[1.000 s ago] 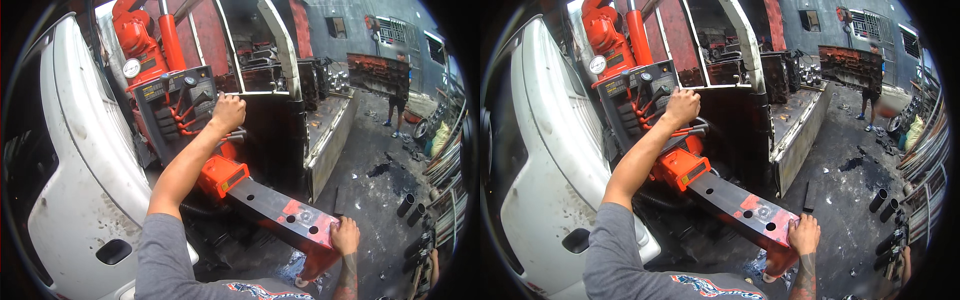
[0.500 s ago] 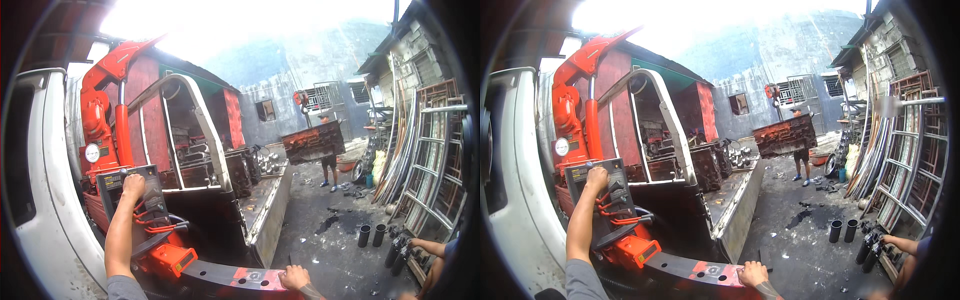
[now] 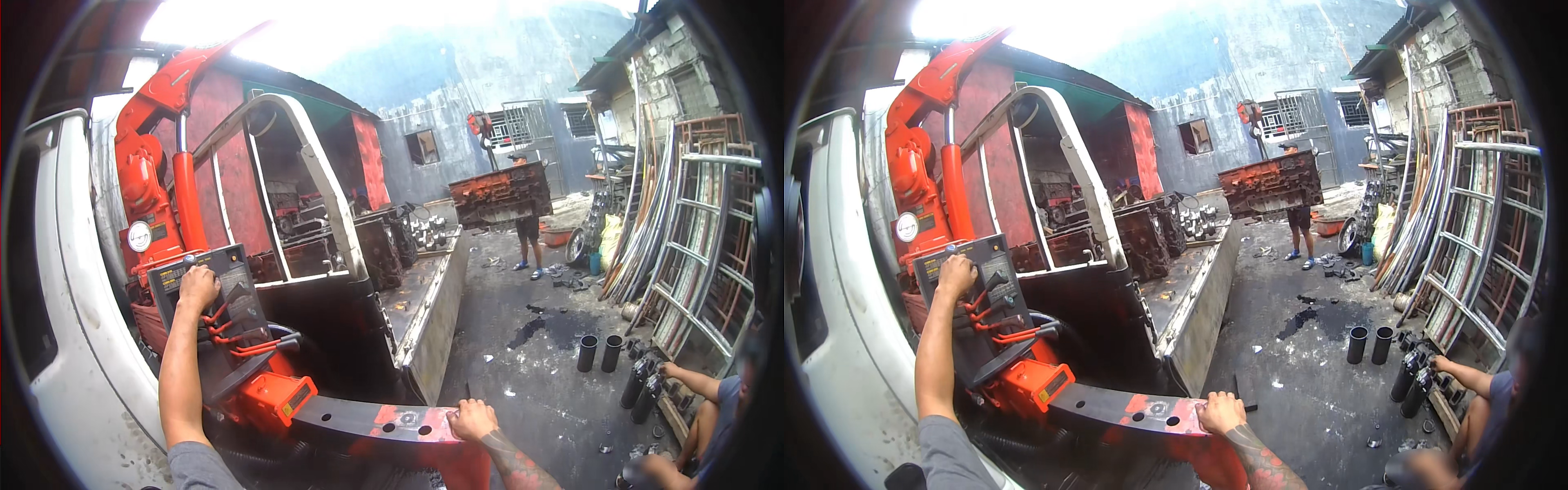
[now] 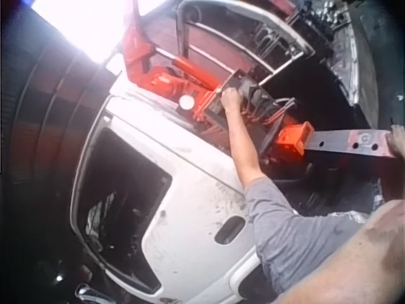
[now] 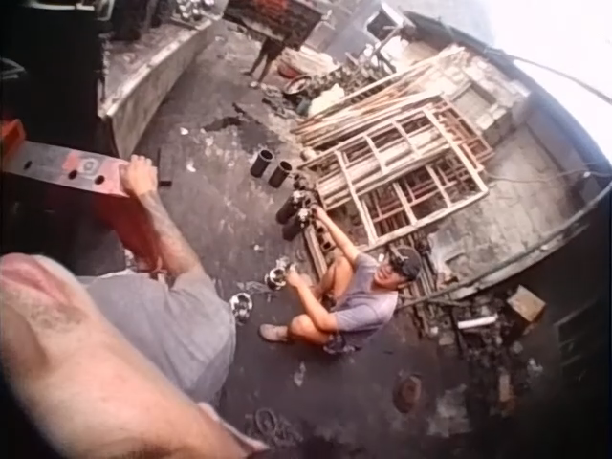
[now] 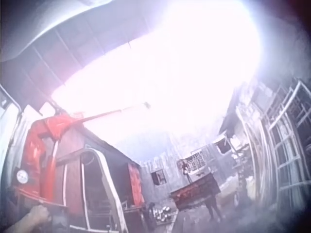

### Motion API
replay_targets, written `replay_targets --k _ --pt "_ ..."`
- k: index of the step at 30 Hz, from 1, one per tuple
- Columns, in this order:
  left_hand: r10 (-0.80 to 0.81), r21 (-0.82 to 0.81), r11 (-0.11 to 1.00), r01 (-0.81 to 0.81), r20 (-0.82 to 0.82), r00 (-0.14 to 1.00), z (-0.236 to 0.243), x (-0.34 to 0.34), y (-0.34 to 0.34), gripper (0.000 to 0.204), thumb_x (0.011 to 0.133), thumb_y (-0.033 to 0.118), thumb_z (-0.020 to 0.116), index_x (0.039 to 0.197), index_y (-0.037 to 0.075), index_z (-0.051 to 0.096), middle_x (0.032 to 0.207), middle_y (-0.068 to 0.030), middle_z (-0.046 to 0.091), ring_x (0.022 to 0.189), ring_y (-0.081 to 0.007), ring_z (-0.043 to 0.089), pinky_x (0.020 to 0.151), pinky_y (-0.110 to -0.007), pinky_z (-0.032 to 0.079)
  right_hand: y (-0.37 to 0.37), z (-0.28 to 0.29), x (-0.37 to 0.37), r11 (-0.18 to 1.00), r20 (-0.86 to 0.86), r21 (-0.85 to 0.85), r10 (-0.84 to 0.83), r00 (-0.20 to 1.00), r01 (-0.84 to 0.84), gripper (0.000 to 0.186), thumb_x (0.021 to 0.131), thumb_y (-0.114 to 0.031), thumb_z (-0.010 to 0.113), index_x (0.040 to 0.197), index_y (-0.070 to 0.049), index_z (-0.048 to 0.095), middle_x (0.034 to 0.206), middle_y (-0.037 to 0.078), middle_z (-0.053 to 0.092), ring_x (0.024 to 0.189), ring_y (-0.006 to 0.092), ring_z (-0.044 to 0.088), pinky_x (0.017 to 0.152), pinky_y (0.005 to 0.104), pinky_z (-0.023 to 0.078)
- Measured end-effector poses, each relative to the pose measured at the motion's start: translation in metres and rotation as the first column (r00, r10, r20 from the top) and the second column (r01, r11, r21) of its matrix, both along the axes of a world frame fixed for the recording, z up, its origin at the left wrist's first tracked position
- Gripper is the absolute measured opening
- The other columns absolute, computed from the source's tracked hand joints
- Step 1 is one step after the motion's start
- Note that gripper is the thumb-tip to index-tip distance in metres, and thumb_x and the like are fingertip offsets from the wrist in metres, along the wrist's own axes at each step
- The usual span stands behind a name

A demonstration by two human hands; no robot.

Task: Operating the hydraulic control levers on a truck-mounted crane to move engine blocks.

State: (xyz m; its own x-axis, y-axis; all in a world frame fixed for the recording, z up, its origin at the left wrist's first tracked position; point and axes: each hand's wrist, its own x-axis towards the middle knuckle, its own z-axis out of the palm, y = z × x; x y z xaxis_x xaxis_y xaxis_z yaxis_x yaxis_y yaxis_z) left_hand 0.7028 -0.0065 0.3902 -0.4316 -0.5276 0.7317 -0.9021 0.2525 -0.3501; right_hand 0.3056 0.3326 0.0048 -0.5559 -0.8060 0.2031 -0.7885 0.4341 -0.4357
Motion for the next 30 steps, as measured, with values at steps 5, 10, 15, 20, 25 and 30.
replay_targets --k 5,10,15,20,25,30 --pt "-0.092 -0.030 0.995 0.092 -0.003 0.996 0.001 0.000 0.004 0.025 0.086 0.026 0.063 0.093 0.005 0.075 0.104 -0.0136 0.068 0.103 -0.0324 0.064 0.092 -0.044 0.053 0.000 -0.004 -0.001 0.999 -0.033 -0.039 0.017 0.999 -0.019 0.049 0.095 -0.045 0.053 0.113 -0.001 0.065 0.114 0.021 0.066 0.113 0.0382 0.060 0.096 0.0515 0.047" --pt "-0.028 -0.032 0.999 0.028 0.016 0.999 0.001 0.000 0.000 0.026 0.088 0.026 0.062 0.091 0.002 0.073 0.104 -0.0134 0.066 0.102 -0.0331 0.062 0.091 -0.045 0.051 0.000 -0.009 -0.002 0.996 -0.026 -0.071 0.051 0.998 -0.053 0.047 0.094 -0.043 0.054 0.112 0.000 0.064 0.110 0.022 0.066 0.109 0.0383 0.061 0.093 0.0524 0.047" --pt "-0.094 -0.071 0.993 0.095 0.016 0.995 0.000 0.002 -0.004 0.025 0.089 0.025 0.062 0.090 0.002 0.071 0.102 -0.0139 0.065 0.101 -0.0336 0.062 0.090 -0.045 0.051 0.000 -0.008 -0.003 0.997 -0.027 -0.060 0.054 0.998 -0.055 0.047 0.094 -0.041 0.055 0.111 0.001 0.063 0.110 0.022 0.066 0.109 0.0381 0.061 0.092 0.0523 0.047" --pt "-0.058 -0.066 0.996 0.059 0.015 0.998 -0.001 0.002 -0.006 0.025 0.089 0.024 0.063 0.090 0.001 0.071 0.101 -0.0138 0.065 0.100 -0.0341 0.062 0.090 -0.046 0.051 0.000 -0.008 -0.002 0.996 -0.040 -0.077 0.043 0.998 -0.046 0.046 0.094 -0.041 0.055 0.111 0.001 0.063 0.109 0.021 0.065 0.107 0.0372 0.061 0.091 0.0517 0.047" --pt "-0.118 -0.128 0.984 0.120 0.025 0.993 -0.003 0.005 -0.012 0.025 0.089 0.024 0.063 0.091 0.000 0.070 0.102 -0.0143 0.065 0.100 -0.0346 0.061 0.089 -0.046 0.050 0.001 -0.004 -0.001 0.997 -0.054 -0.079 0.015 0.998 -0.019 0.047 0.095 -0.042 0.055 0.113 0.001 0.063 0.111 0.020 0.065 0.108 0.0367 0.061 0.092 0.0509 0.047" --pt "-0.160 -0.213 0.963 0.167 0.049 0.986 -0.007 0.008 -0.018 0.022 0.089 0.021 0.063 0.090 0.000 0.069 0.102 -0.0140 0.064 0.098 -0.0346 0.061 0.087 -0.046 0.051 0.002 -0.002 0.000 0.998 -0.016 -0.041 0.037 0.999 -0.038 0.048 0.094 -0.043 0.055 0.114 0.001 0.063 0.113 0.020 0.065 0.111 0.0361 0.060 0.093 0.0500 0.047"
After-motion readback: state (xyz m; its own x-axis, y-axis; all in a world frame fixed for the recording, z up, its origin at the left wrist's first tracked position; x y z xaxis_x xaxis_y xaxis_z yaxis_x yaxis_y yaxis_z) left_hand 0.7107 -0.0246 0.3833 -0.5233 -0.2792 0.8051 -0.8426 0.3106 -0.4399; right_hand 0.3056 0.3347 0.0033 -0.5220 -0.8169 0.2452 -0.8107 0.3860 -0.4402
